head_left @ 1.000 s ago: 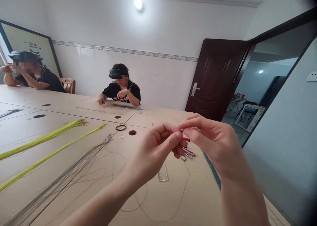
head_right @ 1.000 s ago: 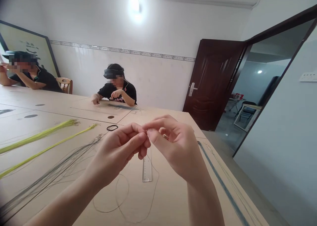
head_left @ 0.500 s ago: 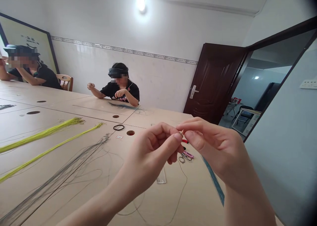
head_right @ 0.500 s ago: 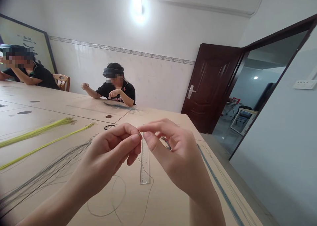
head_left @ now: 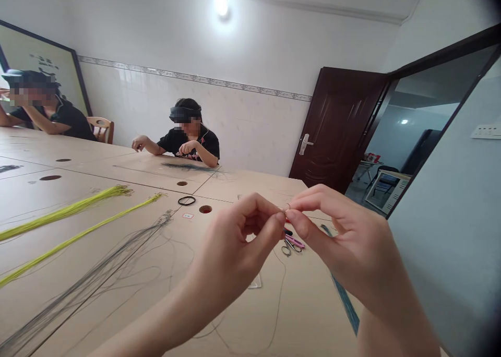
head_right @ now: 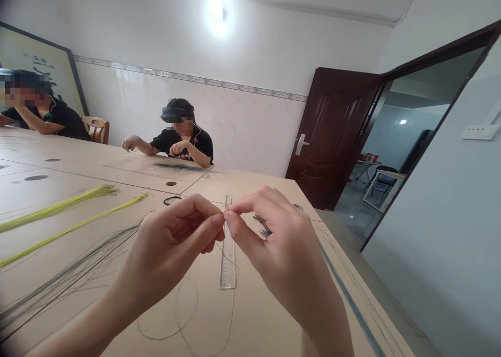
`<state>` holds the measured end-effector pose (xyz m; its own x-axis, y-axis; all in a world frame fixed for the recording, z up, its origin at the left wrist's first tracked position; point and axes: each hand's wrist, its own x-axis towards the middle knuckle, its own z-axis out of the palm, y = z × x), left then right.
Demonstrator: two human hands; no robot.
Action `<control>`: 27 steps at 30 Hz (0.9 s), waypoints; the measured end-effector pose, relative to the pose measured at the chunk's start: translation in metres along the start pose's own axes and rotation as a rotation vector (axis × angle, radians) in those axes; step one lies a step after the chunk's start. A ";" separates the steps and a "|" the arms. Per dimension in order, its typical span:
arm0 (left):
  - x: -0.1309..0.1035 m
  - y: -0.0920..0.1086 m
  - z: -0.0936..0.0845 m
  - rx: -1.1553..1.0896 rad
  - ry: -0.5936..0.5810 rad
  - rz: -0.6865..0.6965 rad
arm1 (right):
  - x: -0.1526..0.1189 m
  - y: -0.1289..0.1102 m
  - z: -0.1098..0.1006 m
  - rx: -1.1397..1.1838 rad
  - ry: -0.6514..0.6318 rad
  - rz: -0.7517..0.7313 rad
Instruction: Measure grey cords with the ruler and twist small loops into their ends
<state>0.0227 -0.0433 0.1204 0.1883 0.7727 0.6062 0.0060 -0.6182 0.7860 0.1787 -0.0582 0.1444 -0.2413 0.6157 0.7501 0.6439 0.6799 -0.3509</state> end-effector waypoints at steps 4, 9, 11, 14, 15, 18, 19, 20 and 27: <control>-0.004 -0.003 0.001 0.179 0.064 0.124 | -0.001 -0.001 0.002 -0.061 0.011 -0.044; -0.002 0.000 -0.001 0.080 0.015 0.078 | 0.001 -0.003 0.005 -0.127 0.029 -0.212; -0.001 0.002 -0.002 0.008 -0.008 0.035 | 0.002 -0.003 0.007 -0.146 0.049 -0.274; 0.000 0.004 -0.004 -0.071 -0.032 -0.023 | 0.003 -0.005 0.009 -0.150 0.076 -0.308; 0.000 0.004 -0.005 -0.093 -0.035 -0.035 | 0.003 -0.005 0.009 -0.147 0.085 -0.303; 0.001 0.004 -0.005 -0.135 -0.022 -0.050 | 0.003 -0.001 0.005 -0.165 0.115 -0.209; 0.001 0.003 -0.005 -0.147 -0.012 -0.050 | 0.003 0.002 0.003 -0.177 0.141 -0.160; 0.002 0.003 -0.006 -0.159 -0.005 -0.050 | 0.004 0.007 0.001 -0.191 0.170 -0.101; 0.001 0.002 -0.013 -0.294 0.075 -0.002 | 0.020 0.050 0.032 -0.334 -0.436 0.507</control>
<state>0.0102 -0.0422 0.1242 0.1157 0.7893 0.6030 -0.2798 -0.5566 0.7822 0.1826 0.0015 0.1239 -0.0777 0.9708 0.2269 0.9223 0.1564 -0.3533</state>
